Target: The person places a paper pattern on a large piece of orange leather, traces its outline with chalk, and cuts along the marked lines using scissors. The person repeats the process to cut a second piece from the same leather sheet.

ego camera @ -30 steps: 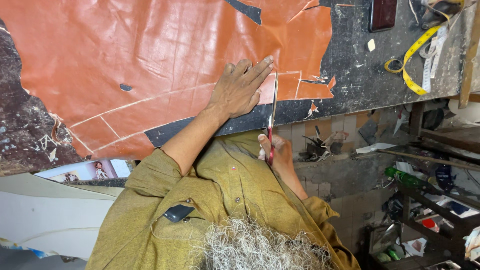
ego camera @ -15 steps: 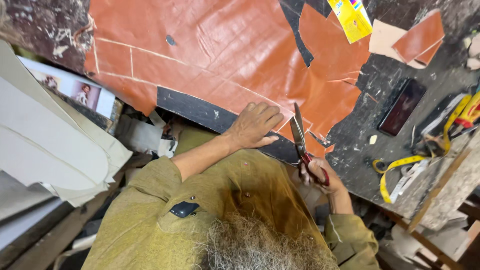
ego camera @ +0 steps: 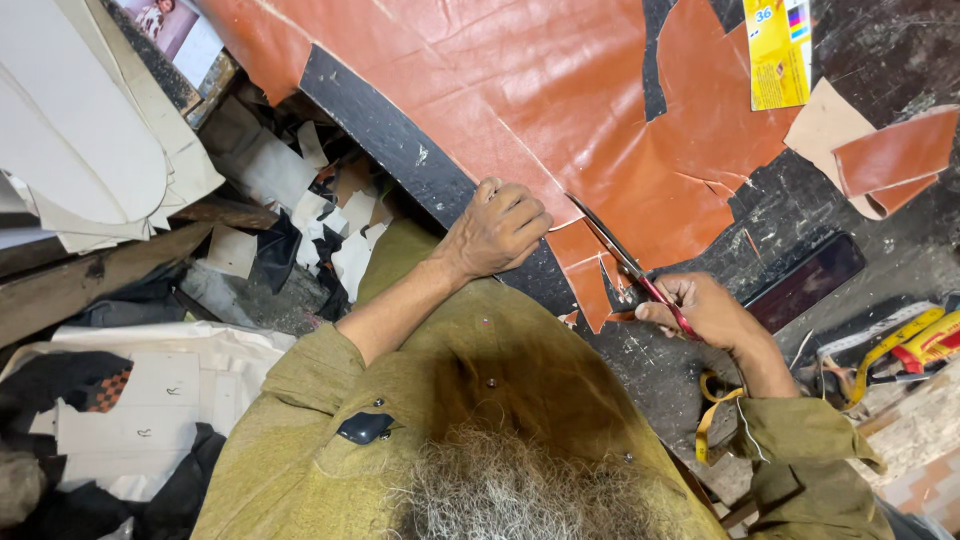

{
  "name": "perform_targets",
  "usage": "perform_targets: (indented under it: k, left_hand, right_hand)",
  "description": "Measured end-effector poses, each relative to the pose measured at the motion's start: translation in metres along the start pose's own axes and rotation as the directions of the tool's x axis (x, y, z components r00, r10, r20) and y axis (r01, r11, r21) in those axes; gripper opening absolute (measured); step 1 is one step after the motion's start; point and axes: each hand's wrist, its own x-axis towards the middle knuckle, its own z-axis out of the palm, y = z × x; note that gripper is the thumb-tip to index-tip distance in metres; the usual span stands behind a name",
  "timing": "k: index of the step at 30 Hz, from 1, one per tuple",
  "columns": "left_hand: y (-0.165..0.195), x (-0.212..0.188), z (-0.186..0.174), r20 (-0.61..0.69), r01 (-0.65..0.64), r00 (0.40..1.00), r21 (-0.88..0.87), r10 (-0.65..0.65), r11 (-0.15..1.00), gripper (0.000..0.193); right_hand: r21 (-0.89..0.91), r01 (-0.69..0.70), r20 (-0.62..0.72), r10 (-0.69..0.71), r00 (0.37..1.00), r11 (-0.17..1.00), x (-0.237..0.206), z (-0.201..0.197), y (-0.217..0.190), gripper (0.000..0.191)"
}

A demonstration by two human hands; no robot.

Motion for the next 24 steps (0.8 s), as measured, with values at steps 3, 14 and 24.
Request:
perform_targets:
  k: [3,14,24]
  left_hand:
    - [0.001,0.0,0.001,0.027,-0.008,1.0,0.0,0.007,1.0,0.02]
    - [0.004,-0.003,0.002,-0.018,-0.042,0.999,0.017,0.042,0.999,0.012]
    - [-0.003,-0.005,-0.011,-0.061,-0.065,0.996,0.011,0.065,0.998,0.011]
  right_hand:
    - [0.011,-0.031,-0.022,0.031,0.999,0.999,-0.003,0.004,-0.001,0.037]
    - [0.124,0.039,0.014,-0.041,0.999,0.992,0.027,0.01,-0.027,0.029]
    - [-0.032,-0.025,-0.049,0.023,0.999,0.999,0.026,0.014,-0.072,0.03]
